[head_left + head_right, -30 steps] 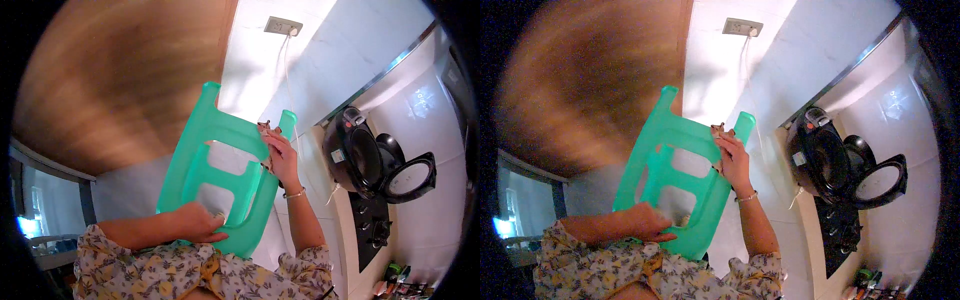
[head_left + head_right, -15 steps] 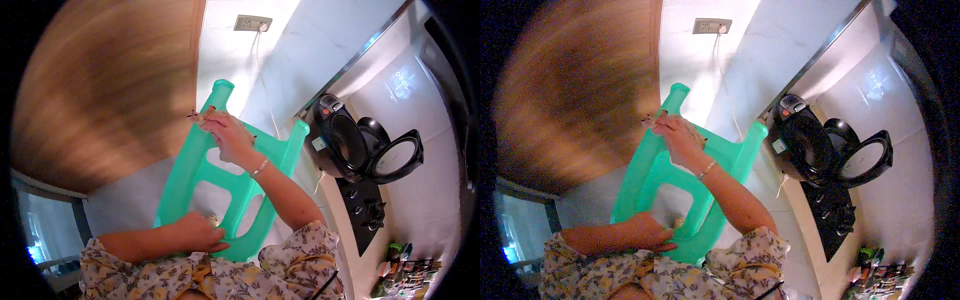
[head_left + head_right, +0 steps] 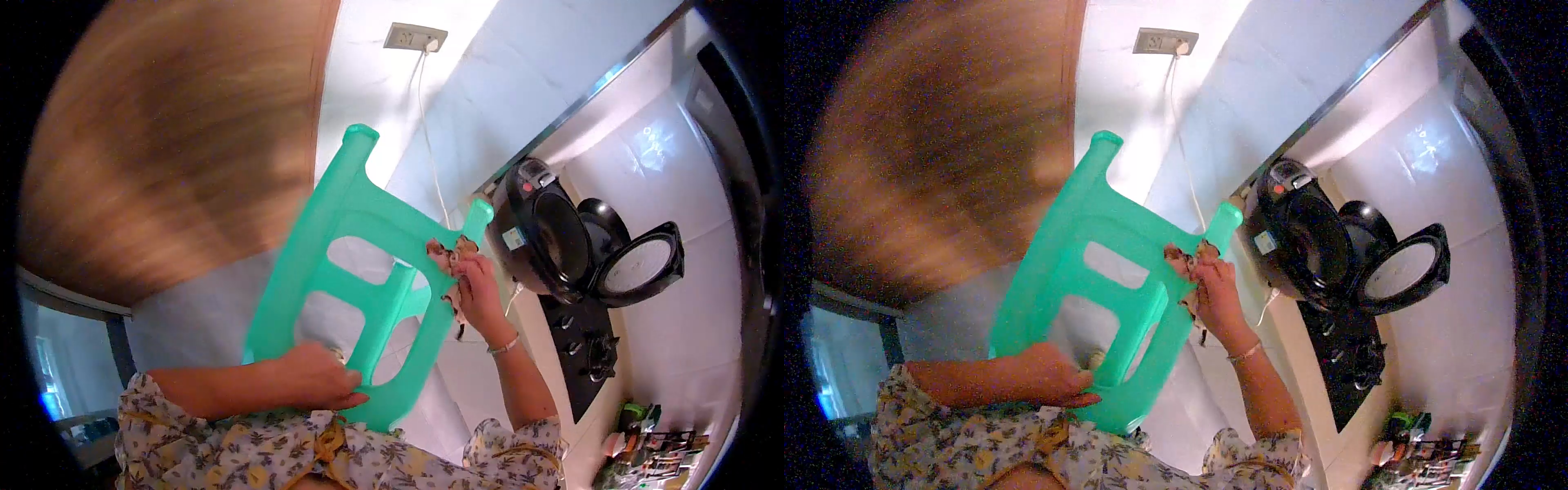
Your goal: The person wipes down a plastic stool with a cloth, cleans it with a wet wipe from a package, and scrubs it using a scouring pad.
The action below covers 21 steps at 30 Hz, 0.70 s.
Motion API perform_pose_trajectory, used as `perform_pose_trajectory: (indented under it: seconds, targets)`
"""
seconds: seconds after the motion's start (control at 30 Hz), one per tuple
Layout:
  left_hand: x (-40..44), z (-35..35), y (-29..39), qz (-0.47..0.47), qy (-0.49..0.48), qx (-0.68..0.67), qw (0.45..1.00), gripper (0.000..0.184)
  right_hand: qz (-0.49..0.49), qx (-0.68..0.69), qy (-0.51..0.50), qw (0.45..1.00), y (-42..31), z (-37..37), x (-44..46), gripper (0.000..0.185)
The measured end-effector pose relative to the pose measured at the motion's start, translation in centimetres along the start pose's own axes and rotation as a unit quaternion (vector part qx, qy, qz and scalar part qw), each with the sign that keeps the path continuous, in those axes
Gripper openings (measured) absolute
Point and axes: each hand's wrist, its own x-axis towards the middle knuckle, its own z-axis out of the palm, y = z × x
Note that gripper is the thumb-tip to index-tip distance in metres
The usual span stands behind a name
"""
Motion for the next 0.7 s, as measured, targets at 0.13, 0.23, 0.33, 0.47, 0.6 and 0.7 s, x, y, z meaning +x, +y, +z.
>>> perform_pose_trajectory:
  seconds: [0.13, 0.23, 0.33, 0.47, 0.6, 0.7]
  targets:
    - [1.1, 0.4, 0.2, 0.003, 0.016, -0.003, 1.0, 0.047, -0.043, 0.079, 0.054, 0.994, -0.6, 3.1, 2.7, 0.019]
    - [1.5, -0.2, 0.3, -0.009, 0.002, -0.003, 1.0, 0.048, -0.02, 0.066, 0.033, 0.997, -1.7, 5.4, 5.8, 0.017]
    - [1.9, -0.4, 0.9, -0.006, -0.037, -0.017, 0.999, 0.048, -0.105, 0.154, 0.003, 0.982, -5.1, 6.0, 9.0, 0.022]
    - [2.5, -0.3, 1.7, 0.029, -0.045, -0.019, 0.998, 0.046, -0.283, 0.215, -0.063, 0.933, -11.7, 8.5, 10.1, 0.024]
    - [2.4, 0.4, 1.6, 0.044, -0.034, -0.01, 0.998, 0.045, -0.354, 0.172, -0.108, 0.913, -12.7, 6.9, 11.9, 0.024]
    - [2.1, 0.5, 1.3, 0.055, -0.004, -0.015, 0.998, 0.044, -0.318, 0.134, -0.08, 0.935, -9.5, 8.1, 15.7, 0.022]
